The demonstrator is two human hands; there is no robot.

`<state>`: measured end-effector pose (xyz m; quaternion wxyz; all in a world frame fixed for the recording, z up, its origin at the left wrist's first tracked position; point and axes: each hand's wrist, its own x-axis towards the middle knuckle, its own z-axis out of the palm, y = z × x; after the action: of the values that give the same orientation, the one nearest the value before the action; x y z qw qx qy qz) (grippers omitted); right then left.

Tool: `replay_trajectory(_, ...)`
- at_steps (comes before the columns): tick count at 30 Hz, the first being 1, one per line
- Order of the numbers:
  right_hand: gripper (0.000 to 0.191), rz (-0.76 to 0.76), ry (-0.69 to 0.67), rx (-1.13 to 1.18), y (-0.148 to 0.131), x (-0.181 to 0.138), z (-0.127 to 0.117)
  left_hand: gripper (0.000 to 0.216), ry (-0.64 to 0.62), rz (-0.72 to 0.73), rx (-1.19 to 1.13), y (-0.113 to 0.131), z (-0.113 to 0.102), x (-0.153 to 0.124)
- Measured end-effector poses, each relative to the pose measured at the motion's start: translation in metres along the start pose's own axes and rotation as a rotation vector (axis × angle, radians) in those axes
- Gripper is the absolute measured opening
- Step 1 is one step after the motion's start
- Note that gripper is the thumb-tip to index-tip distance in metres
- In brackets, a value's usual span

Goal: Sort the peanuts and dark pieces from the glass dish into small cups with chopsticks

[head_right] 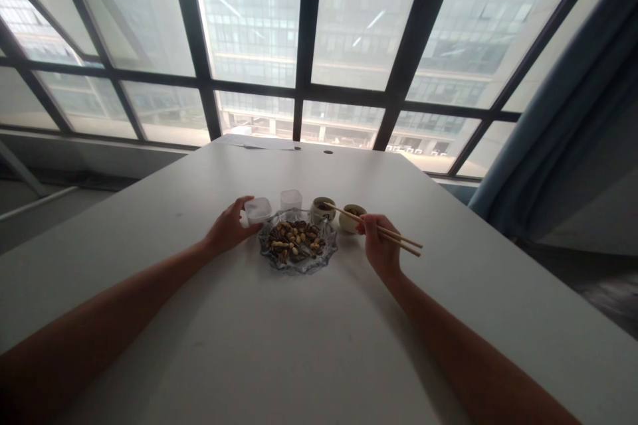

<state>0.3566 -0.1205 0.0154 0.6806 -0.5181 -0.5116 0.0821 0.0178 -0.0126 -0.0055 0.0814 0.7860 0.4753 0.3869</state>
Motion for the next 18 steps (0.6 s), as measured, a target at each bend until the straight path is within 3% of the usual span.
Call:
replay_trajectory(4, 0.049, 0.001, -0.011, 0.013, -0.003, 0.001, 0.001, 0.069, -0.005, -0.003, 0.005, 0.001, 0.0, 0.0)
replay_trajectory(10, 0.054, -0.1, -0.012, 0.039, -0.03, -0.005, 0.004, 0.071, -0.019, -0.018, 0.028, 0.002, -0.001, 0.0)
replay_trajectory(18, 0.035, -0.45, -0.371, -0.248, -0.047, -0.018, 0.006, 0.074, -0.02, -0.049, 0.063, 0.004, -0.002, 0.001)
